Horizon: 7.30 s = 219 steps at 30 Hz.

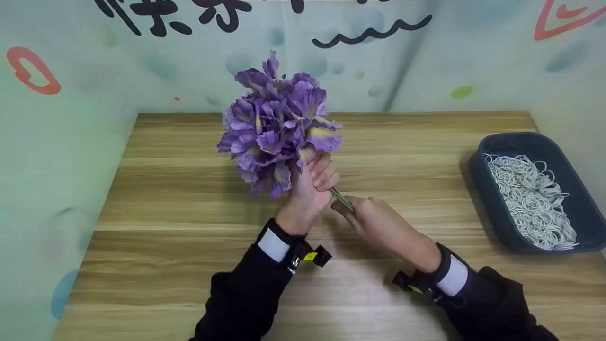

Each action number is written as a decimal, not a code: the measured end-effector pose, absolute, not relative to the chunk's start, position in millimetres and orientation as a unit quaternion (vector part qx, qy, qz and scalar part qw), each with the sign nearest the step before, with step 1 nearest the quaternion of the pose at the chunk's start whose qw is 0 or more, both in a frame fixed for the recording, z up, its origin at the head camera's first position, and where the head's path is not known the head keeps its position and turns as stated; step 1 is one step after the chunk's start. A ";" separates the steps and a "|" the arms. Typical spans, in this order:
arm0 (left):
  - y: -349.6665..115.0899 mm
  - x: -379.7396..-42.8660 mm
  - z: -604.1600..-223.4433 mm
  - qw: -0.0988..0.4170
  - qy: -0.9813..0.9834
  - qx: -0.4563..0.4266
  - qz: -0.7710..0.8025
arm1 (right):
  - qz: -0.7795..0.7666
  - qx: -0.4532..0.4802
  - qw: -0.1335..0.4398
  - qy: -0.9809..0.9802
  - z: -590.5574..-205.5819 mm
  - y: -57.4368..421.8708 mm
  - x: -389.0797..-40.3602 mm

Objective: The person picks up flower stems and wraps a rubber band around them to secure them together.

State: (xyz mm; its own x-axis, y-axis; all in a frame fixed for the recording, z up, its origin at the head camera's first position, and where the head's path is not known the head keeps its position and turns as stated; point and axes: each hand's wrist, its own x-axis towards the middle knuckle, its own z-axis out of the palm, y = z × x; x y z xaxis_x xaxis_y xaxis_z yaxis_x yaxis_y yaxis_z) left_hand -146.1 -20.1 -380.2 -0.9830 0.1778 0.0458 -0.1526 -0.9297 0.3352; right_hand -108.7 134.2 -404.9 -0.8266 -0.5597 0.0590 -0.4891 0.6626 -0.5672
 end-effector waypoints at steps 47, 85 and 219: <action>-26.0 -167.3 -403.0 0.076 0.001 -0.055 0.996 | -0.125 -0.049 -0.001 0.991 -382.9 394.5 -138.9; -32.9 -179.2 -424.4 0.057 0.024 -0.092 0.994 | -0.124 -0.016 0.009 0.992 -407.1 412.8 -142.3; -2.5 -154.4 -374.6 0.112 0.032 0.005 0.993 | -0.242 -0.468 -0.201 0.826 -340.1 159.3 -129.3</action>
